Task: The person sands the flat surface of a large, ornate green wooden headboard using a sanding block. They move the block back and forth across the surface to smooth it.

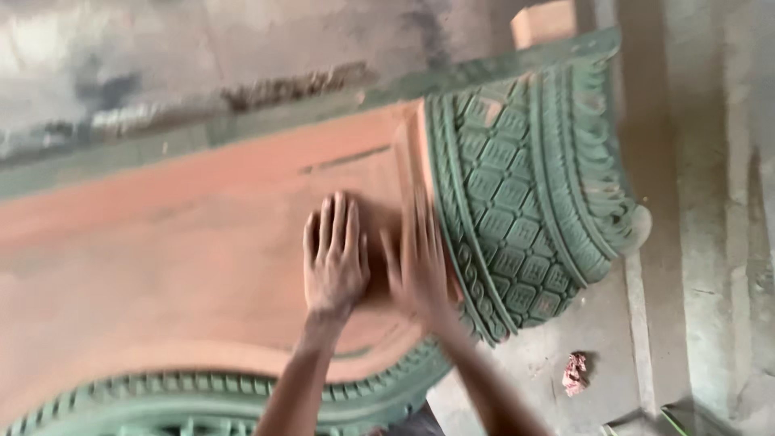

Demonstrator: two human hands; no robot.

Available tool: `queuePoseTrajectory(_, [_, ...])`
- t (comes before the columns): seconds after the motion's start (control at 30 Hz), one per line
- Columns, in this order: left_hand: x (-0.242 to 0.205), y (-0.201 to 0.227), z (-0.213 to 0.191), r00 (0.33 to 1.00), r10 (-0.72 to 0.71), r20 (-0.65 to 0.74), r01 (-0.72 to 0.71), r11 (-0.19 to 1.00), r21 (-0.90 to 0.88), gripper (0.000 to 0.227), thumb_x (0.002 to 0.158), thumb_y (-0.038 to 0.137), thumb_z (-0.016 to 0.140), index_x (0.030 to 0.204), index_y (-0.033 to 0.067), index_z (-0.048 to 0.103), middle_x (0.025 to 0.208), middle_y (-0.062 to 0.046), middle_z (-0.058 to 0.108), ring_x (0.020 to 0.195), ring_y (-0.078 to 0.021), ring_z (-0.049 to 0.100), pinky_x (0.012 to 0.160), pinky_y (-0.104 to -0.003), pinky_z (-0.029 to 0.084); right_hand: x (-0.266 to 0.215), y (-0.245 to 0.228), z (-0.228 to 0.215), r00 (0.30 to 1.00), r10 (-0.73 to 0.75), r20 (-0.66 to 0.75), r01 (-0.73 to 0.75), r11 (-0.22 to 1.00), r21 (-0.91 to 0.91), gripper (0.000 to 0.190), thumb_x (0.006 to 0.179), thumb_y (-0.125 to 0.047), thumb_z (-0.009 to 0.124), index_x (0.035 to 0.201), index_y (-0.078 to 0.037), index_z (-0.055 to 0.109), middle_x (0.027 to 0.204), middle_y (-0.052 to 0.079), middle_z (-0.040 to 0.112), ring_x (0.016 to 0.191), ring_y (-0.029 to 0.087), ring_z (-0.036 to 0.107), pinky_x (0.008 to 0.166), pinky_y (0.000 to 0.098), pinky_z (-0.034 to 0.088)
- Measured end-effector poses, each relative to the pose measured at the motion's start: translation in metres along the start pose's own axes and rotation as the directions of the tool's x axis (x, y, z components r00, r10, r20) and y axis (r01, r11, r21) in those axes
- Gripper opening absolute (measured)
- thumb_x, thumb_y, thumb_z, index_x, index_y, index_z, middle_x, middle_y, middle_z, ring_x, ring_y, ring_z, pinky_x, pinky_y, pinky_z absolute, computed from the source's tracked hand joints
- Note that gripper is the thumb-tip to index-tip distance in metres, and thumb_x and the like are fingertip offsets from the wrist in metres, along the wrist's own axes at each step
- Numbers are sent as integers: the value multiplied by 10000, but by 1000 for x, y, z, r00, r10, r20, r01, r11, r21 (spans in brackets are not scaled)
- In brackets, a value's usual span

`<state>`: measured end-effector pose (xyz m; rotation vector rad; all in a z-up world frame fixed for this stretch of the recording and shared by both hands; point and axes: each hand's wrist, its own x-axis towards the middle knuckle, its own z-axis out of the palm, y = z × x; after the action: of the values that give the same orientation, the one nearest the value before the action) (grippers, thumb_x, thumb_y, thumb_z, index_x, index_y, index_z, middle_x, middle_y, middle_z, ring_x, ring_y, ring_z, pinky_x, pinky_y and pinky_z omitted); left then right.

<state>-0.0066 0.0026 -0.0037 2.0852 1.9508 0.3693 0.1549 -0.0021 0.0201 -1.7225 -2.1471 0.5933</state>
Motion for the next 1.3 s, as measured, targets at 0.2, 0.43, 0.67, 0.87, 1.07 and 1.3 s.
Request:
queuePoseTrajectory(0.2, [-5, 3, -2, 1000, -27, 2, 27, 997, -67, 572, 1008, 211, 466, 1542, 10, 428, 1612, -192, 399, 1515, -318, 352, 1257, -502, 232, -10, -4, 8, 999, 40, -28, -42, 993, -108, 709, 1078, -334, 465, 1597, 76, 212, 1647, 343, 252, 1542, 506, 229, 1264, 548, 196])
queuePoseTrajectory(0.43, [-14, 4, 1, 999, -31, -38, 27, 992, -122, 553, 1029, 229, 465, 1536, 10, 439, 1615, -177, 414, 1505, -322, 368, 1254, -507, 242, 65, 1, 17, 999, 38, -23, -39, 997, -61, 677, 1101, -336, 485, 1589, 66, 242, 1645, 322, 282, 1551, 479, 252, 1287, 504, 225])
queuePoseTrajectory(0.67, [-3, 7, -6, 998, -50, -28, 46, 989, -137, 542, 1036, 229, 481, 1524, -1, 440, 1608, -173, 416, 1497, -317, 368, 1247, -513, 242, -50, -17, -1, 986, 153, 68, -147, 985, -88, 723, 1075, -321, 398, 1602, 95, 132, 1676, 345, 143, 1563, 504, 152, 1265, 569, 151])
queuePoseTrajectory(0.87, [-7, 0, 1, 997, -5, -79, -7, 989, -147, 521, 1046, 196, 478, 1526, -4, 455, 1617, -184, 424, 1512, -337, 359, 1255, -502, 246, 128, 12, 47, 990, 36, -140, -59, 985, -163, 754, 1090, -397, 489, 1583, 93, 198, 1644, 356, 225, 1538, 500, 232, 1277, 527, 211])
queuePoseTrajectory(1.07, [-7, 2, 0, 995, -22, -94, 8, 990, -144, 540, 1038, 222, 497, 1529, 0, 459, 1593, -195, 443, 1497, -329, 387, 1249, -515, 260, 11, 5, 14, 999, -16, -30, 14, 997, -72, 663, 1081, -228, 517, 1606, 65, 239, 1659, 326, 259, 1566, 480, 244, 1300, 513, 238])
queuePoseTrajectory(1.3, [0, -2, 3, 997, -3, -80, -3, 997, -83, 561, 1026, 220, 506, 1543, 13, 441, 1617, -181, 418, 1516, -318, 373, 1256, -505, 260, 41, 5, 31, 993, 4, -120, -21, 990, -141, 656, 1080, -260, 523, 1573, 96, 277, 1637, 318, 268, 1539, 479, 241, 1275, 524, 232])
